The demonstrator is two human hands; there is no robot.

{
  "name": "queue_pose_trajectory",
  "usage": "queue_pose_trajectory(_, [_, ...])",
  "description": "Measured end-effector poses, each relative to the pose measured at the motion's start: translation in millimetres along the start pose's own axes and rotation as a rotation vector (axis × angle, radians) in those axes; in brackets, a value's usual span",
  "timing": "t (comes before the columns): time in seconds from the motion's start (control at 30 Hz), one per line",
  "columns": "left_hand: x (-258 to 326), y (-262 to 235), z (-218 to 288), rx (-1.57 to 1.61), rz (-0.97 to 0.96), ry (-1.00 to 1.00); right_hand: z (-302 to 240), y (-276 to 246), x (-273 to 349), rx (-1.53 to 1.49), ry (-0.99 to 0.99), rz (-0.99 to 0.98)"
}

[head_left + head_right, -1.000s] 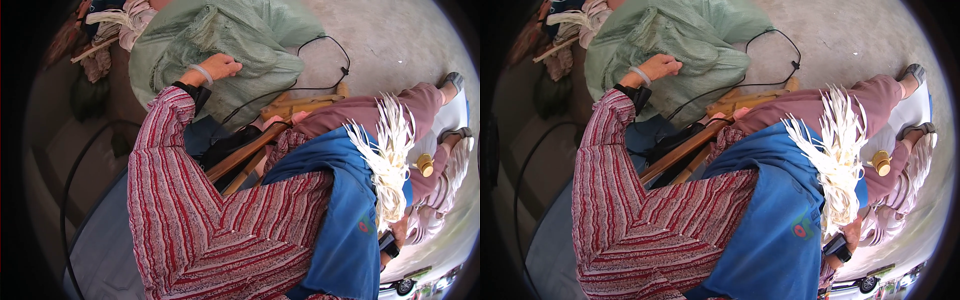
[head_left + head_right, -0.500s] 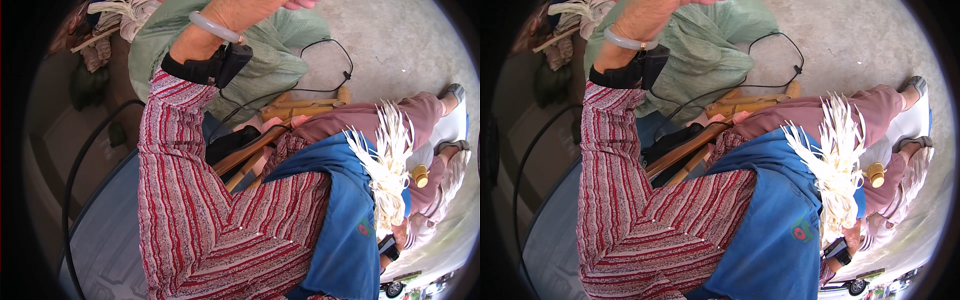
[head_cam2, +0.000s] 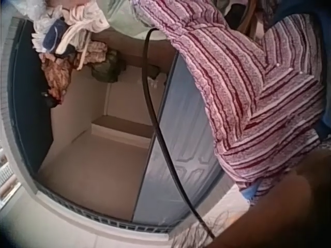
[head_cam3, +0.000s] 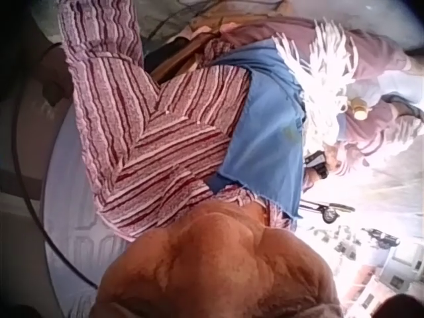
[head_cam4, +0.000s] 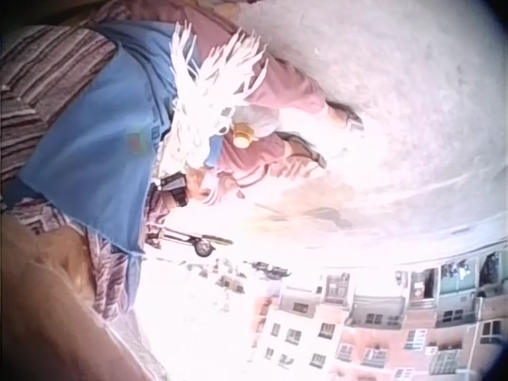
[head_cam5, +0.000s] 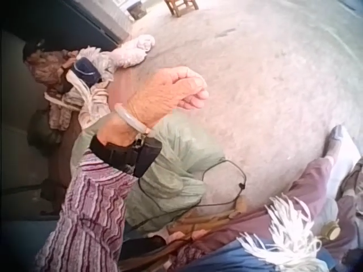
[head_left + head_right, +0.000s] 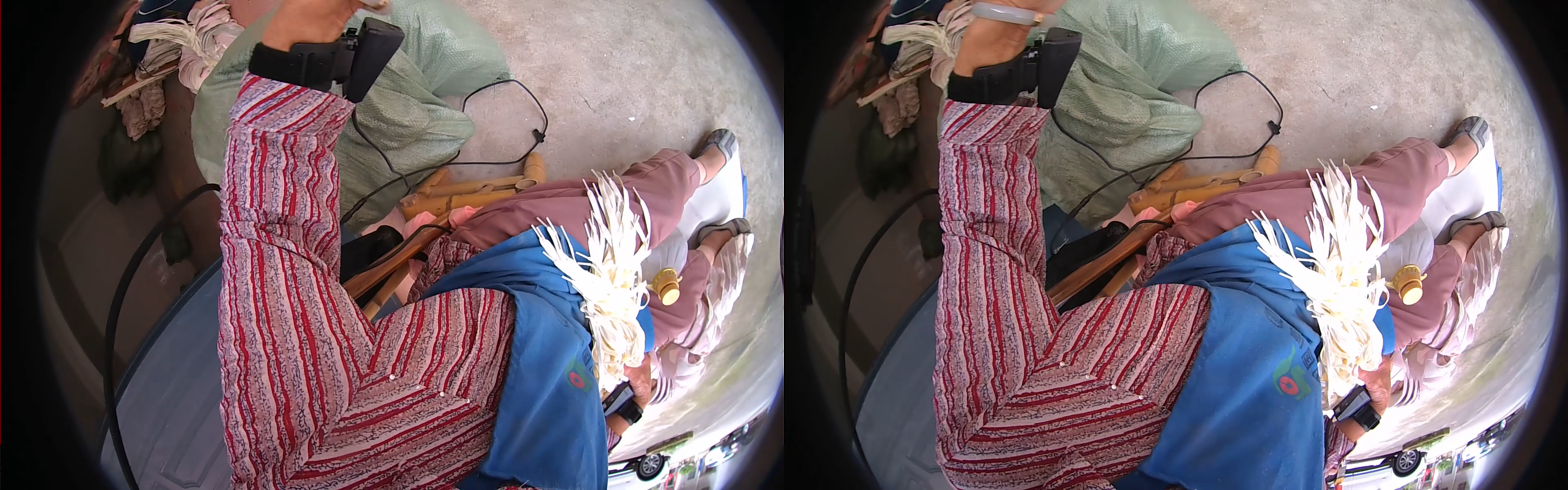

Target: Tying and organizing white straps on pink shoe uppers.

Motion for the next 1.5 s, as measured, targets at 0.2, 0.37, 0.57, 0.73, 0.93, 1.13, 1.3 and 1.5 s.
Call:
queue_pose_trajectory(0.2, [38,122,-108,-0.110,-0.528,-0.343,27,-25,9,0.077,0.008,0.011])
queue_pose_trajectory(0.37, [187,142,-232,-0.365,-1.103,-0.894,12,-6,7,-0.108,-0.002,-0.093])
queue_pose_trajectory(0.57, [288,97,-272,-0.816,-1.521,-1.253,26,-18,4,-0.032,0.004,-0.020])
queue_pose_trajectory(0.73, [321,71,-292,-0.904,-1.428,-1.248,18,-12,3,-0.012,0.026,-0.053])
queue_pose_trajectory(0.93, [365,53,-291,-0.938,-1.514,-1.295,14,-8,3,-0.038,-0.020,-0.090])
queue_pose_trajectory(1.13, [416,71,-363,-0.747,-1.563,-0.884,24,-6,0,-0.029,0.059,-0.150])
queue_pose_trajectory(1.3, [377,69,-362,-0.540,-1.060,-1.492,37,-22,0,0.016,0.026,-0.063])
queue_pose_trajectory(1.5, [292,45,-355,-0.282,-0.427,-1.225,22,-14,5,-0.129,0.007,-0.026])
Point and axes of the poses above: each hand's wrist, its own x-axis away from the middle knuckle, its own y-axis out of the palm, z = x × y, the point moved 10 cm from there along -x, towards the middle knuckle, and after that the axes turned 5 degrees about x, right-handed, at the moved point
